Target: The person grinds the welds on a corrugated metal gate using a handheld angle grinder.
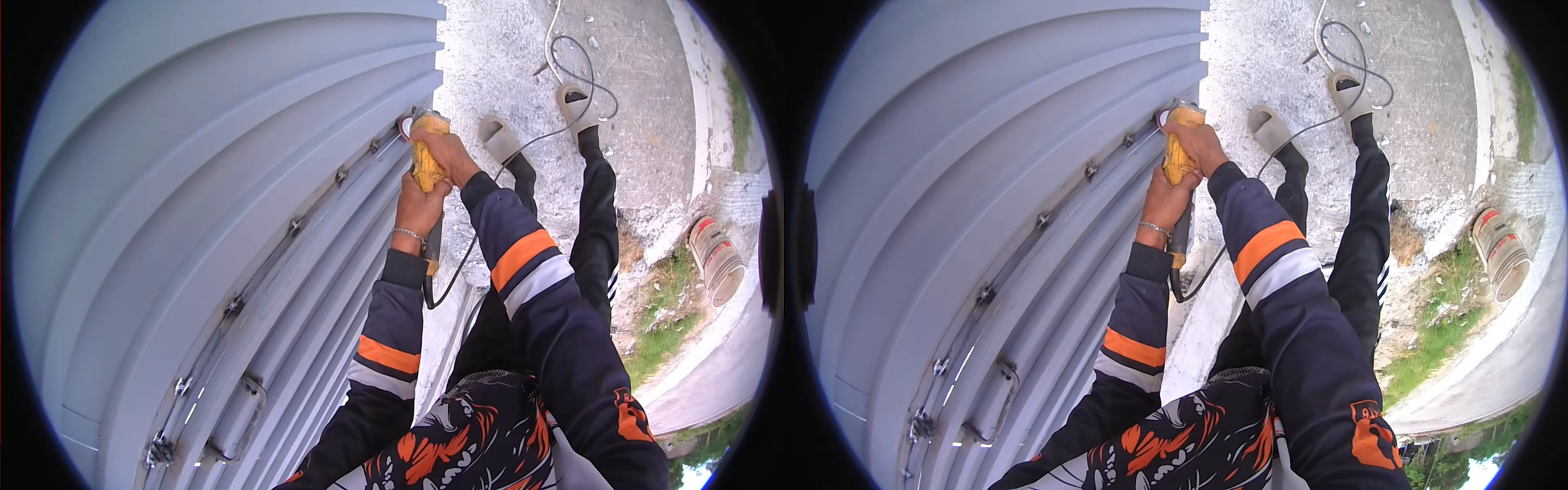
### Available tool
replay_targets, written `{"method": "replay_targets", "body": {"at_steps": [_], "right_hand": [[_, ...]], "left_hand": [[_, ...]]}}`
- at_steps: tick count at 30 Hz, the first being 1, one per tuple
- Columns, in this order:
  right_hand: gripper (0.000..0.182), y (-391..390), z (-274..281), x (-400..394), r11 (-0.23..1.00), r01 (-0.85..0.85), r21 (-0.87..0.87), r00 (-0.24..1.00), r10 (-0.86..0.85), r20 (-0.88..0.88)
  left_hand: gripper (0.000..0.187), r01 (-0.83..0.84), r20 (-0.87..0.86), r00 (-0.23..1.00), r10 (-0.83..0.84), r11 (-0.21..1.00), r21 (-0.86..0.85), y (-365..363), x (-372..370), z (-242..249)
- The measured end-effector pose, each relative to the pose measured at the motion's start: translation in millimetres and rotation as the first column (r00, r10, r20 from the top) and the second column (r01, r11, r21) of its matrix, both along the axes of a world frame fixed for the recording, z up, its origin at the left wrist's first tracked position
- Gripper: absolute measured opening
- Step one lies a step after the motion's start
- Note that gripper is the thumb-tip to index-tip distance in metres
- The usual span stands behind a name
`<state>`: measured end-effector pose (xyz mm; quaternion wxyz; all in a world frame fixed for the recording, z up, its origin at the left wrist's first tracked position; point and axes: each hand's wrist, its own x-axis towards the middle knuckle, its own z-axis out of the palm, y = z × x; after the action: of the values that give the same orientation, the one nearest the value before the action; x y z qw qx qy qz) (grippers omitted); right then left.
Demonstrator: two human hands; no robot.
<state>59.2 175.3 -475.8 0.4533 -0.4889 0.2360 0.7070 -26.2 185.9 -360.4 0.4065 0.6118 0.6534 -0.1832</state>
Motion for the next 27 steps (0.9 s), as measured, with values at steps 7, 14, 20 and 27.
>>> {"method": "replay_targets", "body": {"at_steps": [7,14,20,27], "right_hand": [[0.045,6,-2,4,0.999,-0.023,-0.037,1.000,0.023,-0.005],[0.061,2,-11,-1,1.000,-0.024,-0.008,1.000,0.024,-0.006],[0.049,4,-10,-1,0.999,-0.022,-0.026,1.000,0.021,-0.020],[0.042,5,-4,2,0.999,-0.013,-0.045,0.999,0.011,-0.037]], "left_hand": [[0.062,0.008,-0.007,1.000,-0.008,1.000,0.005,4,14,12],[0.060,0.025,-0.006,1.000,-0.025,1.000,-0.012,5,9,8],[0.052,-0.011,0.008,1.000,0.012,1.000,-0.020,6,8,4],[0.050,-0.001,0.003,1.000,0.001,1.000,-0.002,5,4,0]]}}
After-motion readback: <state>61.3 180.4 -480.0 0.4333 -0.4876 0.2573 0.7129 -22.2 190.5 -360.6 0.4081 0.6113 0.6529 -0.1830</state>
